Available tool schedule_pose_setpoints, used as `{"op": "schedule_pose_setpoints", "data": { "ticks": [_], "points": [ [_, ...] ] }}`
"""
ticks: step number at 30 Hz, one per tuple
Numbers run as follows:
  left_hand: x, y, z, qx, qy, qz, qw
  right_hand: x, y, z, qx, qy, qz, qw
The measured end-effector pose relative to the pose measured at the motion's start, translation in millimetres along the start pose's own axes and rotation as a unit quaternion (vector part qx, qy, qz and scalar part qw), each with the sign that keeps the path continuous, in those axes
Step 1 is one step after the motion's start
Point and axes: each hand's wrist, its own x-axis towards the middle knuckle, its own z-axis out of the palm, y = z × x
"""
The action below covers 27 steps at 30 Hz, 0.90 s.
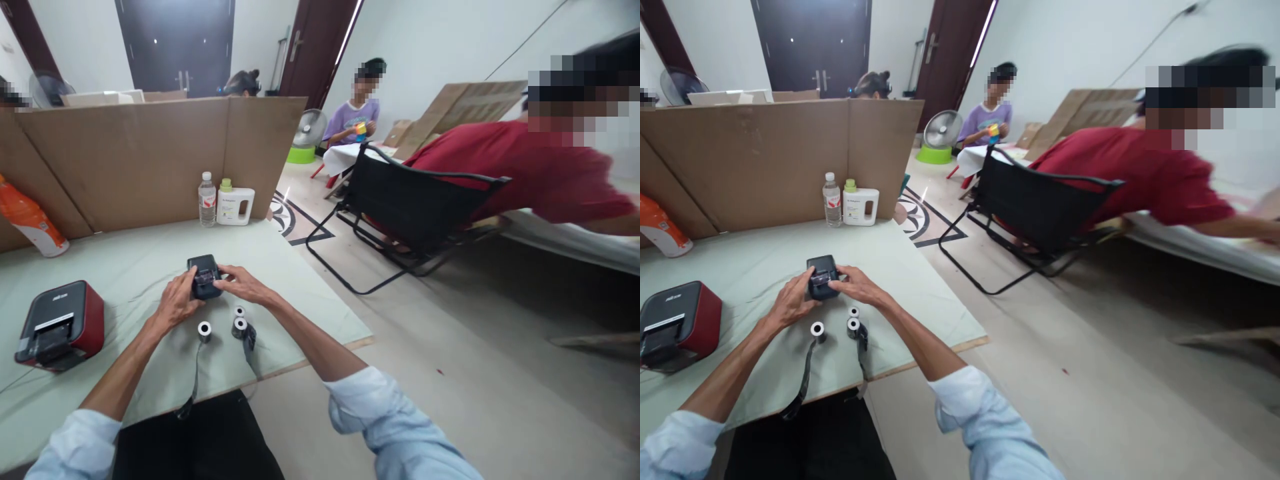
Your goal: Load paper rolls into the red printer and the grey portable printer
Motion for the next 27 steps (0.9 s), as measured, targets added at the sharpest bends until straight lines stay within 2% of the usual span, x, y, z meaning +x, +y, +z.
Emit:
{"op": "schedule_pose_setpoints", "data": {
  "ticks": [3, 5, 8, 10, 13, 15, 21, 24, 27],
  "points": [
    [28.6, 17.2, 21.9, -0.023, -0.041, 0.014, 0.999, -21.0, 12.2, -24.2, -0.009, 0.047, 0.036, 0.998],
    [40.5, 23.9, 33.3, -0.033, -0.055, 0.02, 0.998, -29.8, 22.8, -32.0, -0.005, 0.071, 0.051, 0.996],
    [48.9, 27.8, 42.2, -0.042, -0.069, 0.023, 0.996, -35.6, 41.5, -31.8, 0.006, 0.101, 0.058, 0.993],
    [50.0, 27.5, 43.7, -0.048, -0.077, 0.022, 0.996, -37.6, 53.8, -25.6, -0.005, 0.144, 0.065, 0.987],
    [48.1, 24.1, 43.4, -0.057, -0.079, 0.018, 0.995, -42.0, 67.0, -12.3, -0.03, 0.23, 0.079, 0.97],
    [45.4, 21.3, 43.1, -0.064, -0.074, 0.014, 0.995, -45.9, 70.3, -3.9, -0.041, 0.264, 0.076, 0.961],
    [28.9, 19.8, 40.6, -0.115, -0.082, 0.006, 0.99, -57.4, 67.2, 7.9, -0.059, 0.279, 0.067, 0.956],
    [13.8, 20.7, 35.6, -0.136, -0.094, 0.001, 0.986, -60.3, 72.9, 9.1, -0.049, 0.298, 0.077, 0.95],
    [-5.5, 22.6, 28.4, -0.125, -0.109, -0.03, 0.986, -62.2, 82.1, 9.7, -0.05, 0.315, 0.088, 0.944]
  ]
}}
